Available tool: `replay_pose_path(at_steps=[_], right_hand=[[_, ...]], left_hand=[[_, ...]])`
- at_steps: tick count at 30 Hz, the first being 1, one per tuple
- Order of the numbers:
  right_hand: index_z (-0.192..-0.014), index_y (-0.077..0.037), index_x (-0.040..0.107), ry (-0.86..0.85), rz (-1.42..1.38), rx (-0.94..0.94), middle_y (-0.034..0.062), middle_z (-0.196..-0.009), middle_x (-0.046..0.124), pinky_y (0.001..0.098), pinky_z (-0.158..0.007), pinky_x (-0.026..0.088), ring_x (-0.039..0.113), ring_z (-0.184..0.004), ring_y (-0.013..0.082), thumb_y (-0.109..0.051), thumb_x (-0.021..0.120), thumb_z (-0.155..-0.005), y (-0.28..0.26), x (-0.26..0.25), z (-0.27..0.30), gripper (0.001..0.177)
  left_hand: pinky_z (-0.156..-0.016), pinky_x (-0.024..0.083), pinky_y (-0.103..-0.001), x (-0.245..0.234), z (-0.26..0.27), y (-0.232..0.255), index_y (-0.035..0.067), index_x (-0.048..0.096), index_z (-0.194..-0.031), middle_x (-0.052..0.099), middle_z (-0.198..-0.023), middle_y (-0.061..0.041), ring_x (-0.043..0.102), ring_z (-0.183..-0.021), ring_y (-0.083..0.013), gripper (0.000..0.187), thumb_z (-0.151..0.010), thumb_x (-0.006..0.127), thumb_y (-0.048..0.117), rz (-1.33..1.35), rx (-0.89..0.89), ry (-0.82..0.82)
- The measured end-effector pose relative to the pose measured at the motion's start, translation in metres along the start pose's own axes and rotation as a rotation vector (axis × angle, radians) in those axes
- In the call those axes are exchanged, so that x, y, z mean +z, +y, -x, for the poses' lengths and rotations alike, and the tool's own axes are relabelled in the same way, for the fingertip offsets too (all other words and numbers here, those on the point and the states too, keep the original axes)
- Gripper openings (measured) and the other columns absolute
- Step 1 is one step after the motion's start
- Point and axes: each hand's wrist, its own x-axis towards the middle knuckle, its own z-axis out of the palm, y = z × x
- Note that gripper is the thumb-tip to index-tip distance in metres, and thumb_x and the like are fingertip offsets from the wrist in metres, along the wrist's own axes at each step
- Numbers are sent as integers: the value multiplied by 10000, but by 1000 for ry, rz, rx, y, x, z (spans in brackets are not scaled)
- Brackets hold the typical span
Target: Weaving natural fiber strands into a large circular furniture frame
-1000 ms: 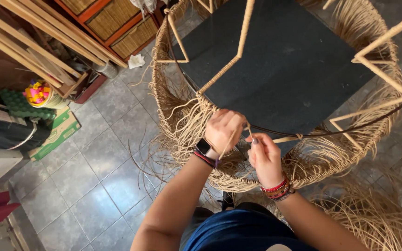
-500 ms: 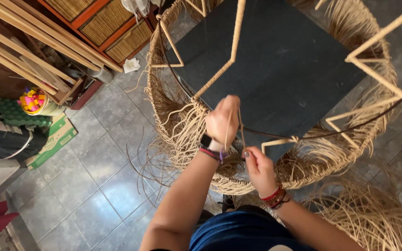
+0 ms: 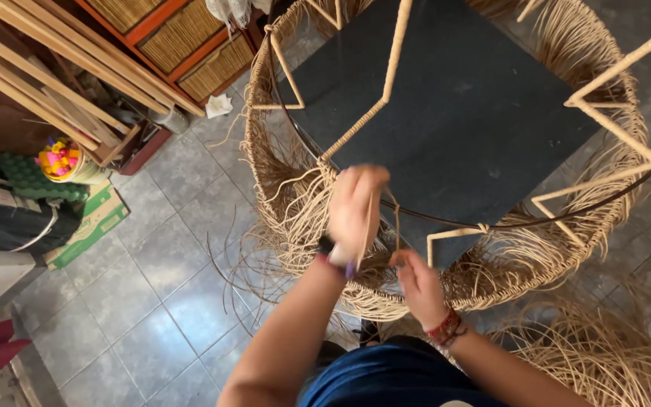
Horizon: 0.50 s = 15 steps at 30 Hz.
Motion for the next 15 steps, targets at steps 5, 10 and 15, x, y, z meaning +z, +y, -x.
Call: replay_pose_path(at_steps=[5,10,15], right_hand=[[-1093,-67,663,-372,199,93,24,-674,692,226,-416,516,586,-444,97,-119,476,-1021,-6,9,13,207],[-1035,-101,655,-180,1013,-311,24,-848,604,356,-575,455,575,-694,201,-181,581,-993,-110,-46,-39,117],[-1189,-186,710,3,1099,-607,6,-881,652,379,-742,526,668,-862,244,-285,642,-961,-75,-37,-100,257]], left_hand=[[-573,508,-286,-32,93,16,121,592,-1005,614,-933,-41,569,-688,-139,228,-1061,383,46,866,-257,-386],[-715,491,-331,-6,124,-6,130,613,-923,608,-854,-82,576,-756,-256,269,-1092,404,127,769,-343,-410],[-775,521,-435,43,140,-46,165,671,-946,622,-774,-122,644,-801,-394,220,-1038,501,59,618,-239,-413]])
